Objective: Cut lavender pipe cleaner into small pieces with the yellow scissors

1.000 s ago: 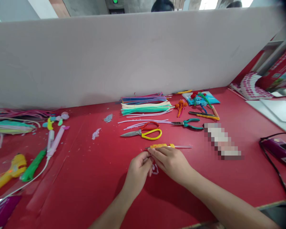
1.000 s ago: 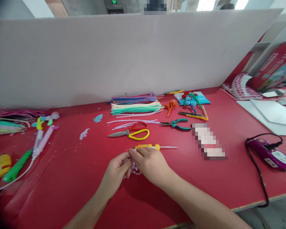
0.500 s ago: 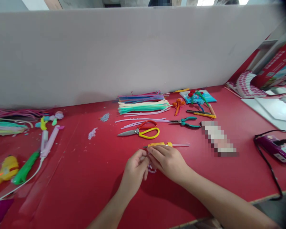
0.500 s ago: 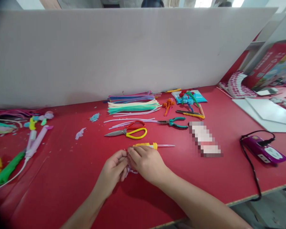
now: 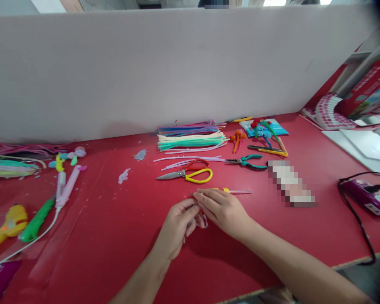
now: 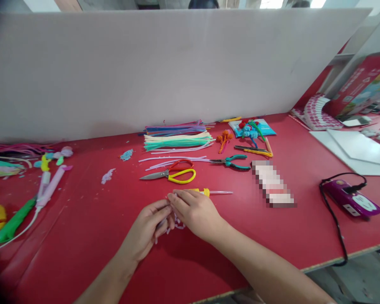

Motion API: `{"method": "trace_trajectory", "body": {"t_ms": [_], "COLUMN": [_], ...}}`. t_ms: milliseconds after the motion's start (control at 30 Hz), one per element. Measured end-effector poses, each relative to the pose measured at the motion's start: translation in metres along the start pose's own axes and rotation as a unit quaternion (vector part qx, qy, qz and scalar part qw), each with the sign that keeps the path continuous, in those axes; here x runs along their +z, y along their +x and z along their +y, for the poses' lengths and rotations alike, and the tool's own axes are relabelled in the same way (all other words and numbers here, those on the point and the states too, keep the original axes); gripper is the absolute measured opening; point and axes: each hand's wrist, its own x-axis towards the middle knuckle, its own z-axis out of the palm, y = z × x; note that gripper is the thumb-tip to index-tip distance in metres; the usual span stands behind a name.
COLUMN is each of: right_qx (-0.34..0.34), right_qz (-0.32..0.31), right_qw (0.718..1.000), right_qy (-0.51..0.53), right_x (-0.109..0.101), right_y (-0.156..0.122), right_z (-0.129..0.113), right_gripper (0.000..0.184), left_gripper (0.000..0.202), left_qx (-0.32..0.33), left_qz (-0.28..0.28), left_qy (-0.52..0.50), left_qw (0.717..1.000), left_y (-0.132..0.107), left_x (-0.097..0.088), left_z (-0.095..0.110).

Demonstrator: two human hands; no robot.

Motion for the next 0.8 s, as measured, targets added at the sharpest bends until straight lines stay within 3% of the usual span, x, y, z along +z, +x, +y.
{"method": "trace_trajectory", "body": {"t_ms": [133,267,467,600,700,800], "right_qx": [0.025,0.061,0.026,0.015,0.016,0.02], "right_qz": [0.002,-0.004,-0.017,-0.038,-0.052,-0.038], "right_qw": [0.999,0.994,0.999,0.999,0.998,0.999], "right_qy": [0.041,0.092,0.017,-0.012,-0.013,0.007], "right_x": [-0.003,-0.005,0.001,0.005,0.005,0.003], "right_y": [0.002,0.002,0.002,0.002,0.002,0.002], "right_z": [-0.002,-0.002,-0.001,-0.002,-0.003,-0.005], "right_gripper": [0.03,0.03,0.034,0.036,0.038,0.037], "left_gripper": [0.022,0.021,0.018,0.019,0.017,0.018], "left_qx": [-0.013,0.016,0.082,0.099,0.107,0.086], "left_qz": [0.031,0.051,0.125,0.143,0.152,0.13], "left_qy": [0.003,0.054,0.212,0.29,0.292,0.22], "left_qw": [0.999,0.997,0.966,0.941,0.938,0.963], "left_y": [0.001,0.0,-0.002,-0.002,-0.002,-0.003], "left_x": [0.001,0.003,0.004,0.001,0.001,0.003], "left_z": [0.002,0.0,-0.004,-0.006,-0.008,-0.007]}}
